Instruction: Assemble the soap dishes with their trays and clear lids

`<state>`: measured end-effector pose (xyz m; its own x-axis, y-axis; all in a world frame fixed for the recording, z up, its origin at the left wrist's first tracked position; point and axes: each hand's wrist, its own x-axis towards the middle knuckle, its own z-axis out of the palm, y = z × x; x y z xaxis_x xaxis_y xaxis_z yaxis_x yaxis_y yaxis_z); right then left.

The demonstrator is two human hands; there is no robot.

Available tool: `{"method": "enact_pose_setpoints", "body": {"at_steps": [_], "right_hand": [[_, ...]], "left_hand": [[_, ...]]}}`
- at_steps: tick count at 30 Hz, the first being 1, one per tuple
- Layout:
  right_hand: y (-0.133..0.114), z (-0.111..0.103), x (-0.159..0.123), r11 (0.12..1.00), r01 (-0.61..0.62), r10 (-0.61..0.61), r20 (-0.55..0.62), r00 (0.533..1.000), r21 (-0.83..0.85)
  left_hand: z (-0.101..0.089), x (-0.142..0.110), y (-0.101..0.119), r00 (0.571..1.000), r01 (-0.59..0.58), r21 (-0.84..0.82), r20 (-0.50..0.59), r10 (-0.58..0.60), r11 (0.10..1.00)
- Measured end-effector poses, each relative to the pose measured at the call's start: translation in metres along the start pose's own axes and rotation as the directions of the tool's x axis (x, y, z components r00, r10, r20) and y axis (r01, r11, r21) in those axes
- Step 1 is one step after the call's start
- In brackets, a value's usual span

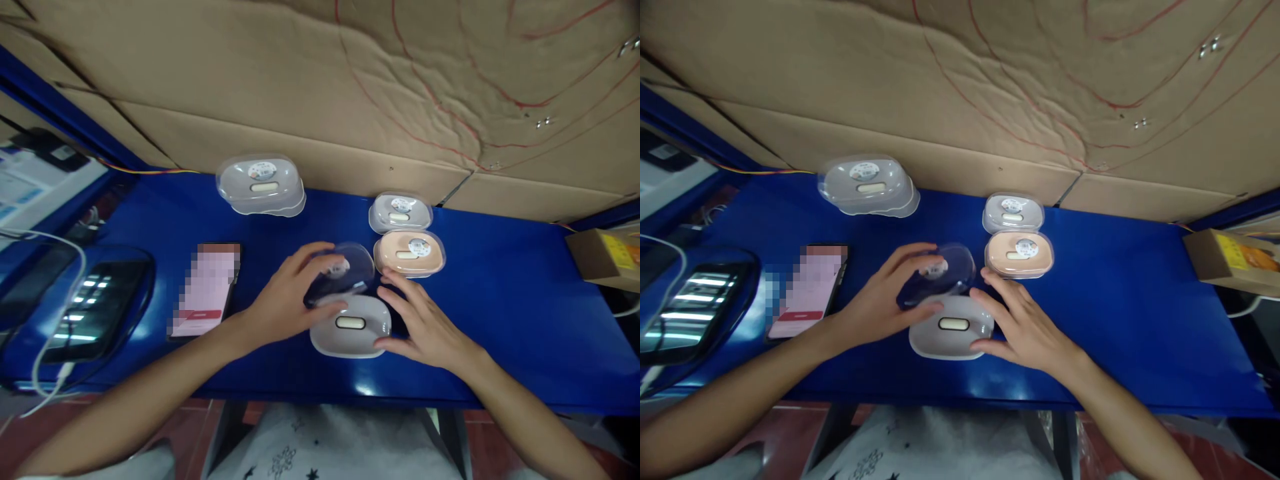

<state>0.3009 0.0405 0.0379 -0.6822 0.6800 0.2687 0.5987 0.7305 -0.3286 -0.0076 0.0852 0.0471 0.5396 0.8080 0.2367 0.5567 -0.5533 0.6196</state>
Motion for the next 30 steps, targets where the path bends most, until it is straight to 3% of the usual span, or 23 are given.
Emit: {"method": "enact_pose_setpoints", "body": {"at_steps": [4,8,16,19,22,26,30], "right_hand": [[-0.008,-0.001,0.000,0.999,0.046,-0.044,0.119,0.992,-0.009],[-0.015,0.003,0.002,0.997,0.079,-0.077,0.138,0.987,-0.013],[-0.014,0.005,0.002,0.995,0.086,-0.094,0.182,0.979,0.052],[-0.014,0.006,0.002,0.994,0.074,-0.088,0.205,0.975,0.076],[-0.013,0.007,0.003,0.993,0.058,-0.078,0.211,0.974,0.099],[-0.014,0.008,0.004,0.992,0.040,-0.064,0.198,0.978,0.122],[-0.013,0.011,0.002,0.990,0.031,-0.053,0.164,0.985,0.135]], "left_hand": [[0.002,0.008,-0.014,0.986,0.152,0.052,-0.076,-0.147,0.987],[0.007,0.009,-0.022,0.987,0.157,0.141,-0.037,-0.153,0.978],[0.013,0.005,-0.017,0.993,0.011,0.267,0.112,-0.042,0.964],[0.010,0.004,-0.014,0.994,-0.022,0.266,0.112,-0.008,0.964],[0.005,0.001,-0.009,0.988,-0.134,0.224,0.111,0.112,0.965],[0.004,-0.007,0.005,0.907,-0.355,0.131,0.290,0.307,0.926],[0.011,-0.017,0.018,0.850,-0.446,0.210,0.404,0.338,0.870]]}}
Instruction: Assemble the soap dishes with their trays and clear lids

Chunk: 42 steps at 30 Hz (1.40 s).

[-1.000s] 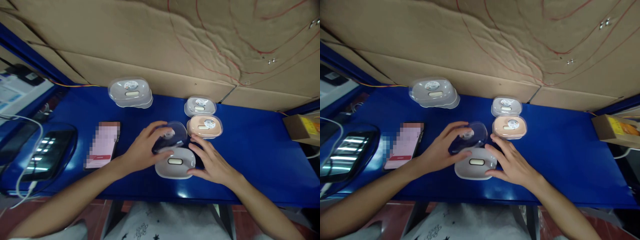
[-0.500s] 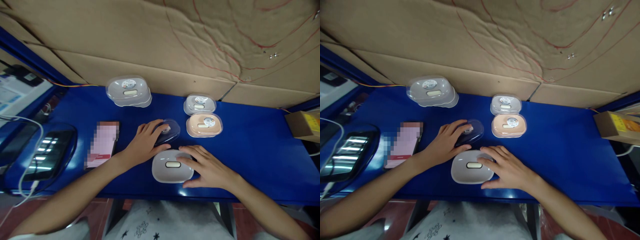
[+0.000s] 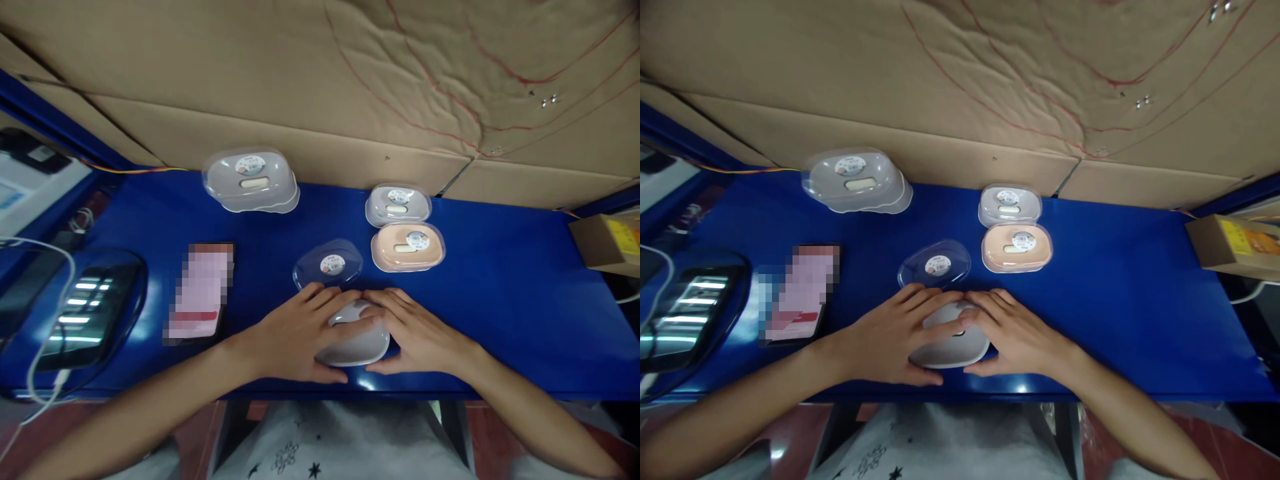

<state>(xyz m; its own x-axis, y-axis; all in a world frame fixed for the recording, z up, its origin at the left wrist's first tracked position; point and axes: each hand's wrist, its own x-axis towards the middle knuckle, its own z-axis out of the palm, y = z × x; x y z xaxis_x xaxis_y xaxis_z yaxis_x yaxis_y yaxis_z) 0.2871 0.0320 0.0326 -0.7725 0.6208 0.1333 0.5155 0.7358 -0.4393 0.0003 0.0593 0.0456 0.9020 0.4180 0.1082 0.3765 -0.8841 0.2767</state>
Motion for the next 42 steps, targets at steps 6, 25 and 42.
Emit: {"method": "enact_pose_setpoints", "body": {"at_steps": [6,25,42], "right_hand": [[0.004,0.001,-0.003,0.997,-0.066,0.065,0.044,0.997,0.036],[0.009,-0.015,-0.010,0.981,-0.165,0.158,0.074,0.985,0.102],[0.006,-0.034,-0.013,0.975,-0.210,0.196,0.151,0.969,0.080]], "left_hand": [[0.001,0.000,0.006,0.998,0.068,-0.017,0.007,-0.068,0.998],[-0.014,0.001,-0.008,0.966,0.114,-0.193,-0.206,-0.154,0.975],[-0.005,0.005,-0.016,0.929,0.294,0.079,-0.256,-0.266,0.952]]}}
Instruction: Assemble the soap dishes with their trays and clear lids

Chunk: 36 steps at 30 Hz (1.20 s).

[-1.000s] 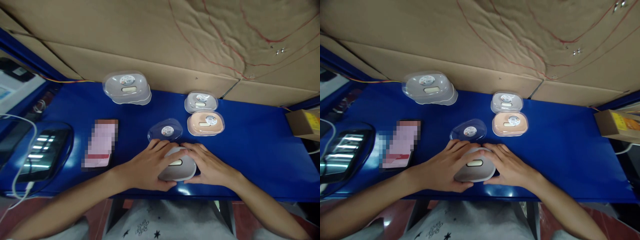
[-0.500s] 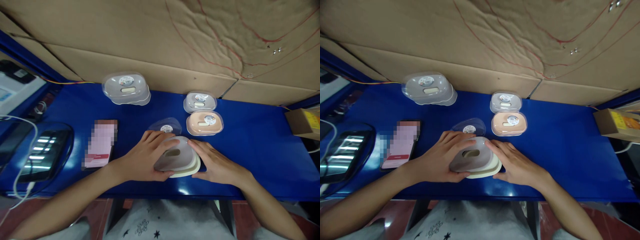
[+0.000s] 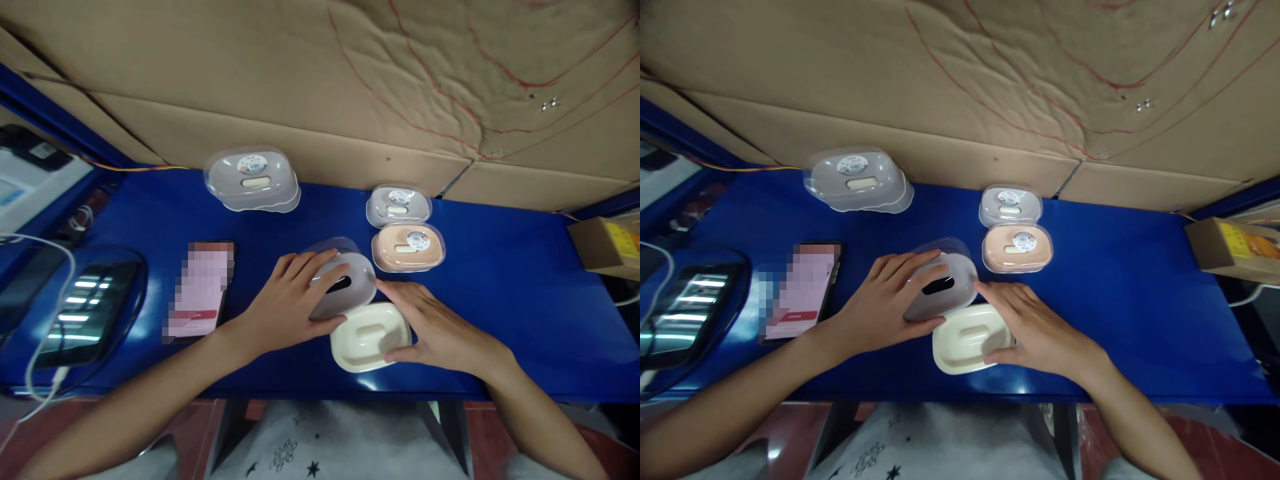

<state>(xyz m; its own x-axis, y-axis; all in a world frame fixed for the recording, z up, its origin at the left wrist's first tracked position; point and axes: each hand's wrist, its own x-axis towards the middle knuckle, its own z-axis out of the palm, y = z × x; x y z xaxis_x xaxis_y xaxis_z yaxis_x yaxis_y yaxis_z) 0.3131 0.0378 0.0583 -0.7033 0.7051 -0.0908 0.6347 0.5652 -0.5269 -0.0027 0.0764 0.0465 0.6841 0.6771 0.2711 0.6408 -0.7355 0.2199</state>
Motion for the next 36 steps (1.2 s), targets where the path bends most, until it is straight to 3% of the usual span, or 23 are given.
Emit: {"method": "enact_pose_setpoints", "body": {"at_steps": [8,14,20,24,28,32,36], "right_hand": [[-0.003,0.004,0.000,0.999,-0.018,0.018,0.004,1.000,-0.036],[-0.003,0.004,0.000,0.997,-0.047,0.046,-0.011,0.999,-0.059],[-0.002,0.006,-0.002,0.996,-0.041,0.038,-0.035,0.999,-0.075],[-0.002,0.006,-0.002,0.995,-0.029,0.025,-0.035,0.999,-0.095],[-0.003,0.002,-0.001,0.998,-0.007,0.005,-0.037,0.999,-0.056],[-0.002,-0.001,-0.004,0.999,-0.029,0.029,-0.010,1.000,-0.044],[-0.002,-0.001,-0.006,0.997,-0.043,0.044,0.018,0.999,-0.062]], "left_hand": [[0.003,0.001,-0.001,0.996,0.088,0.094,0.004,-0.089,0.992],[0.003,0.003,-0.008,0.984,0.152,0.053,-0.107,-0.146,0.987],[-0.004,0.007,-0.018,0.942,0.276,-0.011,-0.195,-0.273,0.961],[-0.011,0.005,-0.015,0.989,0.101,-0.199,-0.086,-0.120,0.975],[-0.015,-0.002,-0.004,1.000,-0.024,-0.328,-0.025,0.016,0.944],[-0.013,-0.005,0.007,0.998,-0.040,-0.361,0.027,0.053,0.932],[-0.006,-0.001,0.006,1.000,-0.009,-0.238,0.022,0.015,0.971]]}}
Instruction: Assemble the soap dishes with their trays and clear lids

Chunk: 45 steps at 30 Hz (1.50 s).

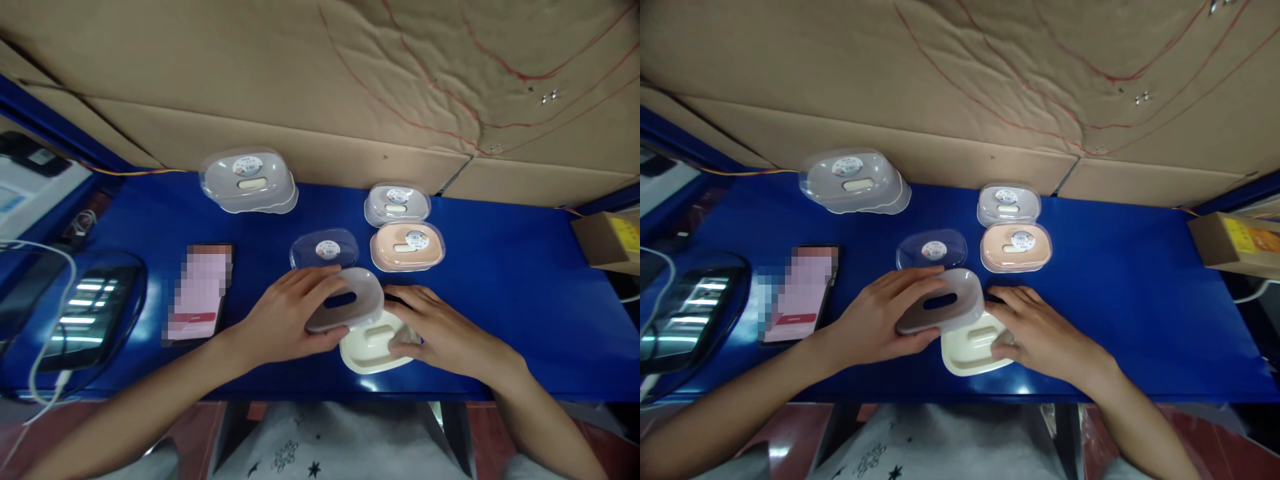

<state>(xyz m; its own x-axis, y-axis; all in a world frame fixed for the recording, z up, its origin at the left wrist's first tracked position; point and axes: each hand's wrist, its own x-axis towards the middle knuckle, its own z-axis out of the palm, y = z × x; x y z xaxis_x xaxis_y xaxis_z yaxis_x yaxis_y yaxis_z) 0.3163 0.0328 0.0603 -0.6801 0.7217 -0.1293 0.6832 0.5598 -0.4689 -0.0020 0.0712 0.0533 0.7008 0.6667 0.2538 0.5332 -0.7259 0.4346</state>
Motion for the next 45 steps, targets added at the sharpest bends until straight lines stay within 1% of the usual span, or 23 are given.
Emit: {"method": "enact_pose_setpoints", "body": {"at_steps": [2,4,8,11,15,17,18,19,20,23,25,27,29,33,35,38,41,43,45], "right_hand": [[0.000,0.002,0.001,1.000,0.002,-0.002,-0.018,1.000,-0.021],[-0.002,0.006,0.003,0.998,-0.001,-0.004,-0.073,0.997,-0.069],[-0.005,0.015,0.010,0.986,-0.026,-0.008,-0.196,0.981,-0.166],[-0.008,0.022,0.014,0.990,-0.027,-0.005,-0.226,0.974,-0.138],[-0.012,0.027,0.017,0.998,0.048,-0.057,-0.255,0.965,-0.041],[-0.012,0.023,0.017,0.995,0.089,-0.101,-0.315,0.944,-0.051],[-0.011,0.020,0.016,0.993,0.089,-0.112,-0.352,0.929,-0.081],[-0.009,0.016,0.016,0.990,0.066,-0.108,-0.388,0.915,-0.121],[-0.005,0.011,0.015,0.987,0.016,-0.084,-0.420,0.904,-0.163],[0.010,0.000,0.015,0.946,-0.208,0.066,-0.484,0.873,-0.248],[0.020,-0.003,0.014,0.915,-0.294,0.131,-0.486,0.864,-0.275],[0.026,-0.005,0.013,0.904,-0.312,0.148,-0.472,0.869,-0.291],[0.027,-0.005,0.011,0.910,-0.295,0.137,-0.461,0.877,-0.292],[0.024,-0.006,0.007,0.926,-0.247,0.100,-0.444,0.890,-0.286],[0.025,-0.007,0.007,0.931,-0.253,0.123,-0.430,0.894,-0.261],[0.029,-0.008,0.008,0.954,-0.252,0.173,-0.392,0.904,-0.160],[0.028,-0.009,0.008,0.975,-0.208,0.151,-0.442,0.884,-0.081],[0.025,-0.010,0.007,0.983,-0.165,0.110,-0.484,0.868,-0.074],[0.022,-0.012,0.006,0.985,-0.154,0.092,-0.508,0.856,-0.081]], "left_hand": [[0.003,0.003,-0.006,1.000,0.029,0.088,-0.014,-0.028,0.996],[0.006,0.005,-0.012,0.998,0.055,0.148,-0.016,-0.053,0.987],[0.010,0.006,-0.019,0.998,0.069,0.178,-0.012,-0.068,0.982],[0.010,0.005,-0.018,0.999,0.036,0.174,0.007,-0.038,0.984],[0.012,0.002,-0.012,0.996,-0.050,0.194,0.081,0.035,0.980],[0.014,0.000,-0.009,0.989,-0.104,0.206,0.128,0.079,0.973],[0.014,0.000,-0.008,0.984,-0.124,0.214,0.149,0.093,0.969],[0.015,-0.001,-0.007,0.981,-0.134,0.224,0.164,0.098,0.965],[0.015,-0.002,-0.006,0.980,-0.136,0.234,0.175,0.096,0.963],[0.011,-0.002,-0.005,0.980,-0.118,0.256,0.184,0.071,0.959],[0.007,-0.001,-0.005,0.984,-0.098,0.268,0.172,0.053,0.958],[0.004,-0.001,-0.004,0.988,-0.081,0.280,0.151,0.040,0.956],[0.004,0.000,-0.002,0.991,-0.085,0.279,0.126,0.051,0.957],[0.009,-0.001,0.000,0.991,-0.127,0.260,0.062,0.115,0.957],[0.010,-0.002,0.000,0.990,-0.140,0.264,0.036,0.135,0.954],[0.010,-0.002,0.000,0.988,-0.152,0.262,0.015,0.153,0.953],[0.008,-0.001,0.000,0.987,-0.155,0.241,-0.007,0.161,0.958],[0.007,-0.001,-0.001,0.987,-0.152,0.232,-0.023,0.162,0.961],[0.007,0.000,-0.001,0.986,-0.148,0.228,-0.043,0.162,0.962]]}}
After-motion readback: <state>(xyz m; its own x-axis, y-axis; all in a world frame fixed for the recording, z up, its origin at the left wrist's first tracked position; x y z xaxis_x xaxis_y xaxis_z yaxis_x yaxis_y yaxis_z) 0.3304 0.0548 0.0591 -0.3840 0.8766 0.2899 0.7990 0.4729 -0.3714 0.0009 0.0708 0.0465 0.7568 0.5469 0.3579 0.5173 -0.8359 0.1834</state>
